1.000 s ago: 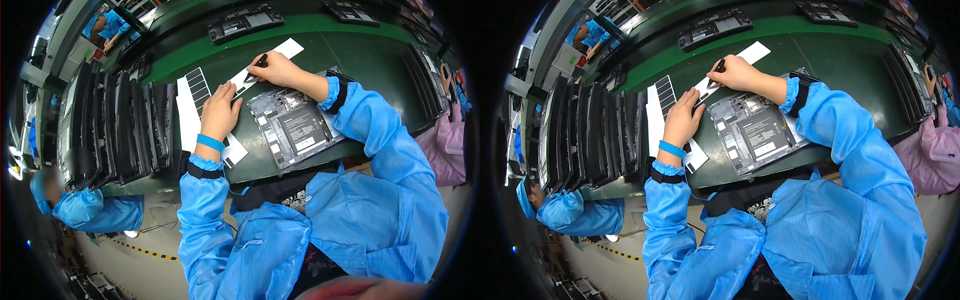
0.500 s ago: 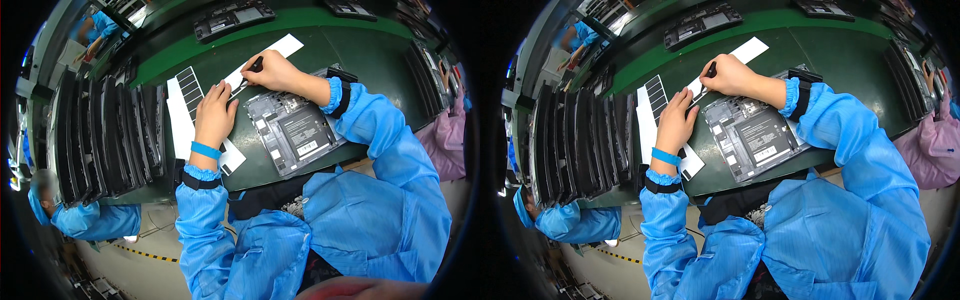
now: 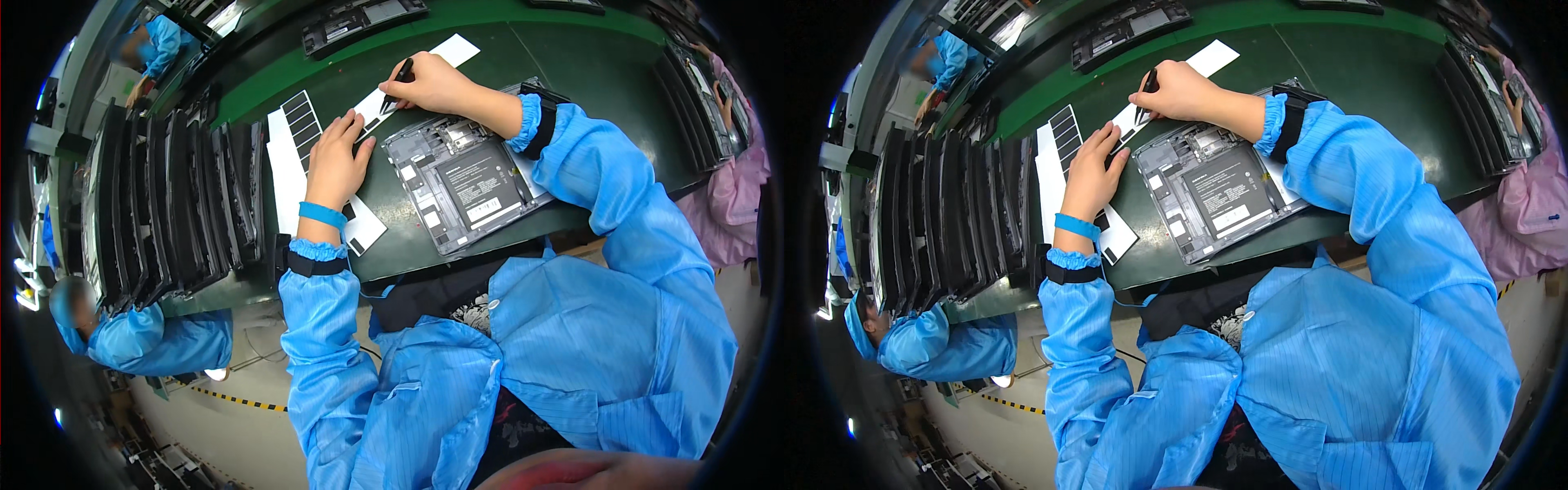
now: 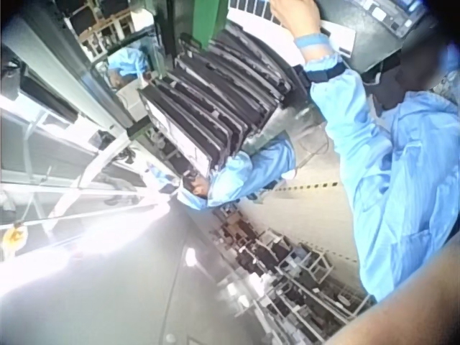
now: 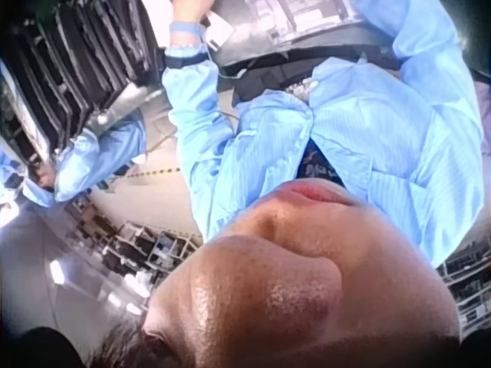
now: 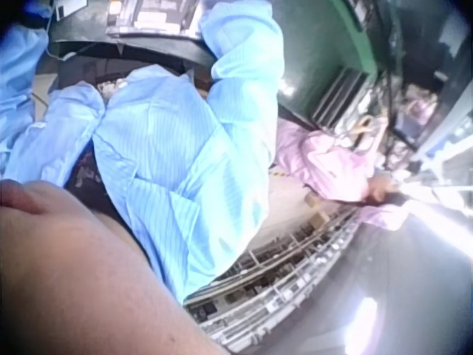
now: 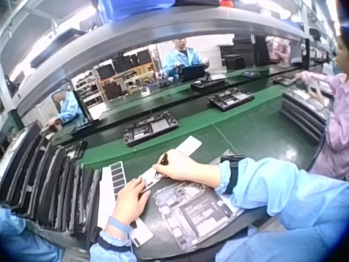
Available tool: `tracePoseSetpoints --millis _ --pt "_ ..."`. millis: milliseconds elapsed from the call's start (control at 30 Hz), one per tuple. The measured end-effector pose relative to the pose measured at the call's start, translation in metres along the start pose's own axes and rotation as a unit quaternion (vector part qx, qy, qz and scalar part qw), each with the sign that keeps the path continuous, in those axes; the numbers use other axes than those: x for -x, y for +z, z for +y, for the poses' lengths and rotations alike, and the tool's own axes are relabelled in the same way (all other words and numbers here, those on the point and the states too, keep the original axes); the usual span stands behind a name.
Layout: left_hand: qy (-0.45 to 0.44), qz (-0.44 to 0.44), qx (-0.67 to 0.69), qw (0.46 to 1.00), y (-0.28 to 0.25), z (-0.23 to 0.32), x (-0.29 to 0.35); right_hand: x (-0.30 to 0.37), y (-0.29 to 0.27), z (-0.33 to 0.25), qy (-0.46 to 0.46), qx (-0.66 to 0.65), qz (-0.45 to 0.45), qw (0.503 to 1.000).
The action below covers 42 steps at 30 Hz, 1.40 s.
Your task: Assembling plastic and electronic components into an internal chassis along a production line using hand tools and strips of specialized adhesive labels.
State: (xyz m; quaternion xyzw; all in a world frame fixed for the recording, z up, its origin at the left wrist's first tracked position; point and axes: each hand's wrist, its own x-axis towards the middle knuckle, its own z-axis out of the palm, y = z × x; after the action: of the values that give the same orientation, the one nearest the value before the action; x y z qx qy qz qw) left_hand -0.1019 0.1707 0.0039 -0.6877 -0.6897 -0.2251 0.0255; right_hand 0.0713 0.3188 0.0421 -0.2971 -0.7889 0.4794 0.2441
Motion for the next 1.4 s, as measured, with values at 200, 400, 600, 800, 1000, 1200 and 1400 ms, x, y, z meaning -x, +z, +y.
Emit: tracePoseSetpoints --millis 200,400,600,800,1000,1200,1400 --pt "-0.001 -0.006 0.006 1.0 -0.001 0.001 0.001 0.0 0.006 0.001 -0.004 0.018 -0.008 1.0" --pt "-0.004 -0.01 0.0 1.0 -0.004 0.004 0.001 0.009 0.008 -0.007 -0.112 0.089 0.008 0.99" --pt "0.006 -0.005 0.039 0.999 -0.001 0.0 -0.003 0.023 -0.018 -0.018 -0.068 -0.218 -0.007 0.974" --pt "-0.015 0.046 0.077 0.996 -0.021 0.016 -0.016 0.088 -0.099 -0.002 -0.003 -0.156 0.071 0.985" --pt "-0.176 -0.139 0.409 0.884 -0.025 0.107 -0.043 0.114 -0.109 0.027 0.072 -0.222 0.081 0.969" --pt "-0.185 -0.2 0.395 0.877 -0.006 0.131 -0.056 0.115 -0.107 0.033 0.025 -0.216 0.07 0.974" --pt "-0.207 -0.213 0.405 0.865 -0.001 0.13 -0.065 0.117 -0.107 0.034 0.024 -0.196 0.073 0.978"
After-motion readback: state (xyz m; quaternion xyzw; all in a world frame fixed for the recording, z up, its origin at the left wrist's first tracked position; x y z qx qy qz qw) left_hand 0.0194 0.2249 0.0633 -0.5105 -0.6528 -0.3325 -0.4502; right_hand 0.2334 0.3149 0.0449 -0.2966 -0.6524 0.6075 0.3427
